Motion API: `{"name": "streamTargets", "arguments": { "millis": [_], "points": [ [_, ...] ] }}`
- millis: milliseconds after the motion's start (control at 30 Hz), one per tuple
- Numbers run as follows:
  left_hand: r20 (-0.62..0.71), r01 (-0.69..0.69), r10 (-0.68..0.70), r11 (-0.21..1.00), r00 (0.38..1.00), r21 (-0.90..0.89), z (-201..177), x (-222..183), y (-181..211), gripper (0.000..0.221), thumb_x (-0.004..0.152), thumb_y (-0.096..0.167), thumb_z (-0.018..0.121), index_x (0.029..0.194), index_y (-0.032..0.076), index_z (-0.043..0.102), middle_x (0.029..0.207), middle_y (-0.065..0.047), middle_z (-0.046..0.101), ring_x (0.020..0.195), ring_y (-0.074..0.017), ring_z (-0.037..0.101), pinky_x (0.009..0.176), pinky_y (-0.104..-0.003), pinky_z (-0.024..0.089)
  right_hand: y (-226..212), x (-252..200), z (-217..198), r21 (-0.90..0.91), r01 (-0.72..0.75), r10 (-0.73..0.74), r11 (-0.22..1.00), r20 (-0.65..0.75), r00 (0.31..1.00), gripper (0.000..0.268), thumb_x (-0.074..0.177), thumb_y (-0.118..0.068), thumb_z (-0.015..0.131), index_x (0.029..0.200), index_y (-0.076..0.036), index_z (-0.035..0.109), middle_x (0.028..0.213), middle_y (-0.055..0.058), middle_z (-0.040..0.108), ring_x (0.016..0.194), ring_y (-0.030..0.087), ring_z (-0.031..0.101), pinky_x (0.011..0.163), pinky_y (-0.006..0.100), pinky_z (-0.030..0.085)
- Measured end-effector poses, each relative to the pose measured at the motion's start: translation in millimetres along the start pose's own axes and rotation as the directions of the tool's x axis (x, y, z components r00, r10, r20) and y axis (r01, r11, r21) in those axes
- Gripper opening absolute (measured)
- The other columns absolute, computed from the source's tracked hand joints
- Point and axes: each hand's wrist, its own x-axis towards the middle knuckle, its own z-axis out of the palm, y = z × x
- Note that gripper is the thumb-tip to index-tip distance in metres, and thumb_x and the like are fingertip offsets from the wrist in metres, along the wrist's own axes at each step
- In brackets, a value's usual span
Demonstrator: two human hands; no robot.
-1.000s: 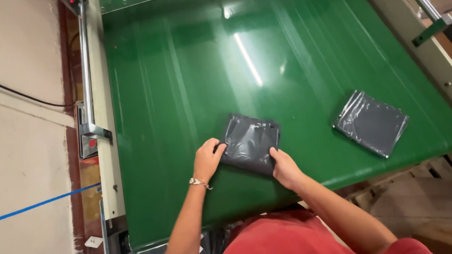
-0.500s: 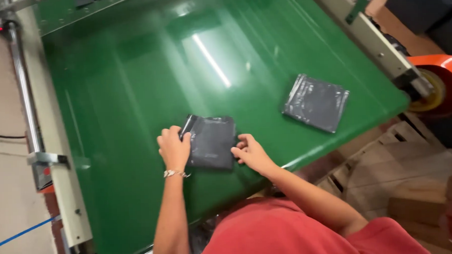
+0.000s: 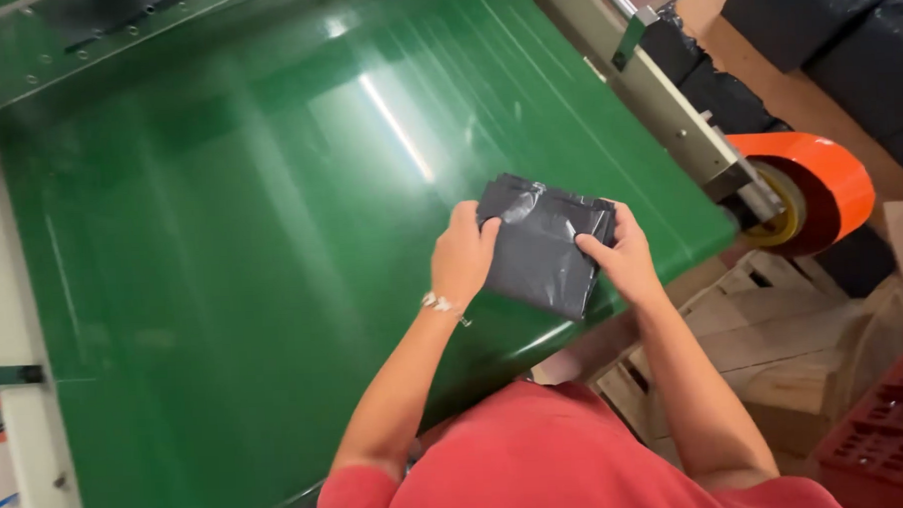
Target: Folding black plastic bags and inserting them into clear plastic packaging sleeves
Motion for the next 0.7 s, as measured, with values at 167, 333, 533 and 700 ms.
{"name": "streamTargets", "arguments": {
  "millis": [167,333,533,700],
  "points": [
    [-0.119,-0.124,0.158,0.96,0.98,0.25,79.2,42.8,-17.0,0.035,0.101,0.046,0.046,0.108,0.012,0.049,0.092,-0.006,0.056,0.082,-0.0316,0.069,0.071,-0.043,0.059,53.7,22.4,-26.6,0.04,-0.175,0.176,0.984,-0.017,0.984,0.051,0.083,-0.001,0.074,0.126,-0.009,0.049,0.094,0.005,0.065,0.072,0.013,0.064,0.054,0.026,0.058],
    [-0.203,-0.086,0.184,0.907,0.962,0.412,95.9,59.6,-18.4,0.042,0.094,0.058,0.051,0.092,0.016,0.048,0.084,-0.001,0.051,0.082,-0.0234,0.064,0.069,-0.036,0.058,63.7,29.9,-34.7,0.123,-0.303,0.306,0.945,-0.007,0.952,0.045,0.084,-0.003,0.073,0.121,-0.012,0.048,0.088,0.002,0.066,0.061,0.014,0.066,0.045,0.028,0.06],
    [0.209,0.161,-0.192,0.974,0.959,0.158,59.8,76.8,24.1,0.068,0.078,0.064,0.068,0.105,0.002,0.058,0.11,-0.02,0.063,0.108,-0.0419,0.064,0.092,-0.049,0.054,55.4,51.5,-59.5,-0.405,-0.305,0.327,0.862,-0.017,0.945,0.06,0.076,-0.02,0.084,0.129,-0.013,0.057,0.099,0.011,0.066,0.085,0.024,0.064,0.06,0.039,0.056],
    [0.243,0.14,-0.168,0.982,0.955,0.126,68.1,73.4,31.8,0.059,0.074,0.043,0.073,0.117,0.007,0.056,0.111,-0.018,0.06,0.106,-0.0476,0.064,0.083,-0.057,0.057,1.3,84.5,-55.6,-0.633,0.386,-0.061,0.671,0.472,0.88,0.099,0.068,-0.046,0.085,0.147,-0.003,0.043,0.141,0.025,0.049,0.132,0.045,0.047,0.114,0.055,0.035]
  ]
}}
